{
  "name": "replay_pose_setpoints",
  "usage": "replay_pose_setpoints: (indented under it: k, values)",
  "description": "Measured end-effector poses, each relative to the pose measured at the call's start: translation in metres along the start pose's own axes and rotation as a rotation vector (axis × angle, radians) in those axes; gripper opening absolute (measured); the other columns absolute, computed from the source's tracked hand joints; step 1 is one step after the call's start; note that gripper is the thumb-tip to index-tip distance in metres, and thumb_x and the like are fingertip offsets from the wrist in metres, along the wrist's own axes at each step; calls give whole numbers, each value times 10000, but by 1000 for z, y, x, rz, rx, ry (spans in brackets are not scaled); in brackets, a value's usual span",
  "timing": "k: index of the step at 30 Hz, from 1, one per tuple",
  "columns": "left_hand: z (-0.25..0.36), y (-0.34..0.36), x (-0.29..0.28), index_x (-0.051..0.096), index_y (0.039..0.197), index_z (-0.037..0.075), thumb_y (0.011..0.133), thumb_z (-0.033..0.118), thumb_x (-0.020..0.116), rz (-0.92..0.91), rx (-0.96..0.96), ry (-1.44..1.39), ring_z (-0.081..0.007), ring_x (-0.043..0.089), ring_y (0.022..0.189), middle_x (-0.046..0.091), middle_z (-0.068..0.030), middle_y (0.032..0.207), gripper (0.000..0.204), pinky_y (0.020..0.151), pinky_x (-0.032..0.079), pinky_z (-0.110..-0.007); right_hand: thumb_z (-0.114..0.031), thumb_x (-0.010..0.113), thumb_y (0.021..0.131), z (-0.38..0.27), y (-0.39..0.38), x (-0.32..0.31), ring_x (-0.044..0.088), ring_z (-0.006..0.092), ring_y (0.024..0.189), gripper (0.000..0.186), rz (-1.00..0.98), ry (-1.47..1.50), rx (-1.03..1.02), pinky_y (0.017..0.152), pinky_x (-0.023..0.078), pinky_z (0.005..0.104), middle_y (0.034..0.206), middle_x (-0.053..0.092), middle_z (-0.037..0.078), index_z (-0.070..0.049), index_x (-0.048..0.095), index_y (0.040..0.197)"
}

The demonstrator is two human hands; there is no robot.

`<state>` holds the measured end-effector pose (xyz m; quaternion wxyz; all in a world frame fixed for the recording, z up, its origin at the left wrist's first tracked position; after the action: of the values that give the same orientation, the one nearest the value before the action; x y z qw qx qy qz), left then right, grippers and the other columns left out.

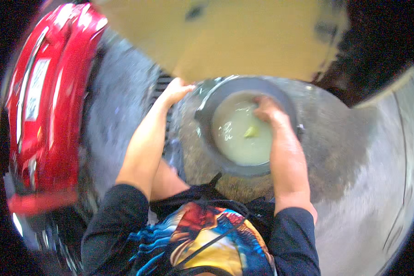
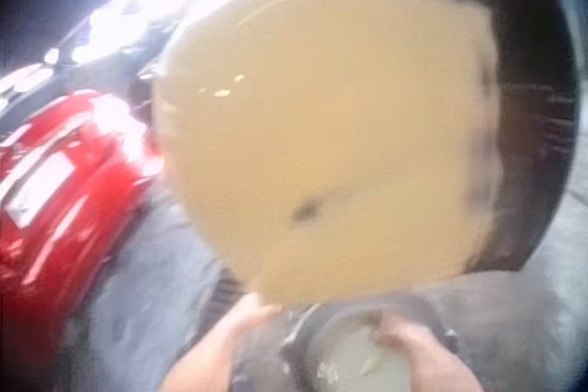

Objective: The person is sanding a yellow car bumper with a sanding block. They repeatedly dip a cloth into a bucket of water to wet the surface and continue sanding.

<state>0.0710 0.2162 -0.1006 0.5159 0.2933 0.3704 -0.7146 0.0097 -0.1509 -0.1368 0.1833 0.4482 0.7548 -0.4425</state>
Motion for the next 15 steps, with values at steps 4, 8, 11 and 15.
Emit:
replay_pose_setpoints:
  k: [4, 8, 11, 15]
  values:
    - [-1, 22, 0, 643, 1380, 82, 927, 317, 687, 64, -265, -609, -229, 658, 941, 730, -62, 1168, 512, 777, 514, -423, -252, 636, 854, 19, 11, 6, 524, 347, 1424, 661, -24, 49, 192, 1211, 398, 426, 1513, 555, 240, -51, 571, 1481]
    - [12, 60, -19, 424, 1563, 81, 976, 555, 660, -74, 126, -1056, -291, 458, 1435, 500, -129, 1544, 790, 1139, 428, -521, -334, 668, 870, 40, 11, 31, 535, 361, 1414, 687, 104, 63, 326, 1191, 420, 438, 1514, 562, 223, -48, 562, 1485]
    - [21, 91, -14, 409, 1569, 65, 1002, 423, 696, -291, 131, -1330, -293, 461, 1446, 457, -133, 1583, 729, 1146, 455, -445, -322, 676, 874, 44, 13, 63, 555, 369, 1388, 639, 317, 112, 515, 1166, 439, 457, 1497, 575, 223, -54, 593, 1447]
    - [25, 95, 11, 428, 1539, 55, 1033, 416, 648, -480, 136, -1438, -277, 517, 1379, 498, -130, 1536, 659, 1091, 491, -434, -294, 672, 886, 17, 6, 103, 543, 371, 1393, 590, 454, 255, 615, 1154, 443, 467, 1500, 569, 216, -61, 600, 1423]
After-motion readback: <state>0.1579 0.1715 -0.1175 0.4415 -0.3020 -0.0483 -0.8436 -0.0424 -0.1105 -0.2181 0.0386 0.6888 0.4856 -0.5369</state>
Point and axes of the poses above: each hand's wrist, its own y-axis towards the middle knuckle, its own x-axis out of the palm, z = x × y, the point moved 1 cm from there along y, towards the middle knuckle
